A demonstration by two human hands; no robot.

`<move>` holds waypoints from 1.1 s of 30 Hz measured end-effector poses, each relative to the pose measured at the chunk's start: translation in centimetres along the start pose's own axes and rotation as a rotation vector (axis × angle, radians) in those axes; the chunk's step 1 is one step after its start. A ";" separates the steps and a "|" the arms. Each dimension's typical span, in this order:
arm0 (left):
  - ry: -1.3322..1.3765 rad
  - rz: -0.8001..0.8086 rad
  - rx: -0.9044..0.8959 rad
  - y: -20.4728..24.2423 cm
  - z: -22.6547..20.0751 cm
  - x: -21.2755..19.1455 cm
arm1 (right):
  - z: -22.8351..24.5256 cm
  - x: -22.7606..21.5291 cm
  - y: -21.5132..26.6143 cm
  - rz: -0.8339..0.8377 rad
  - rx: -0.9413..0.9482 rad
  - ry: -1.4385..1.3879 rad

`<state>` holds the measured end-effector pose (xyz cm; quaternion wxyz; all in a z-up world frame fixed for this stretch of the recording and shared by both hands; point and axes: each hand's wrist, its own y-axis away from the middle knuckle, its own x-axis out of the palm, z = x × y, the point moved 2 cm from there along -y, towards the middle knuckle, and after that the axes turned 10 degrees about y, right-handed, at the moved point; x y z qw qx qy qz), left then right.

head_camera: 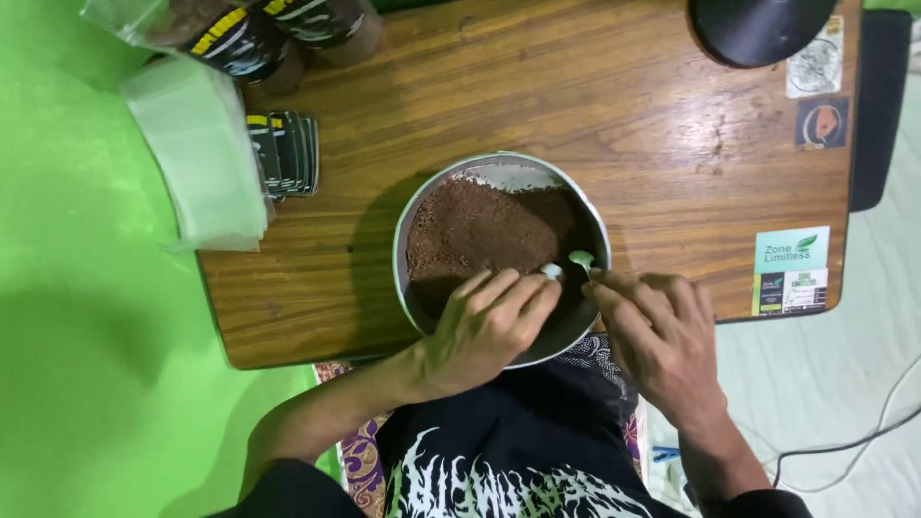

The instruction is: Sorting through ground coffee in a bowl to remove small white impurities using a spoon and fingers.

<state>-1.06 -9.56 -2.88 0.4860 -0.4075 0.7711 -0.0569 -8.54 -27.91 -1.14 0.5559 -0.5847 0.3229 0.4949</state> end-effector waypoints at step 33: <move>-0.051 0.037 -0.041 0.7 1.3 -6.7 | 5.0 0.6 -2.3 -0.124 0.059 -0.158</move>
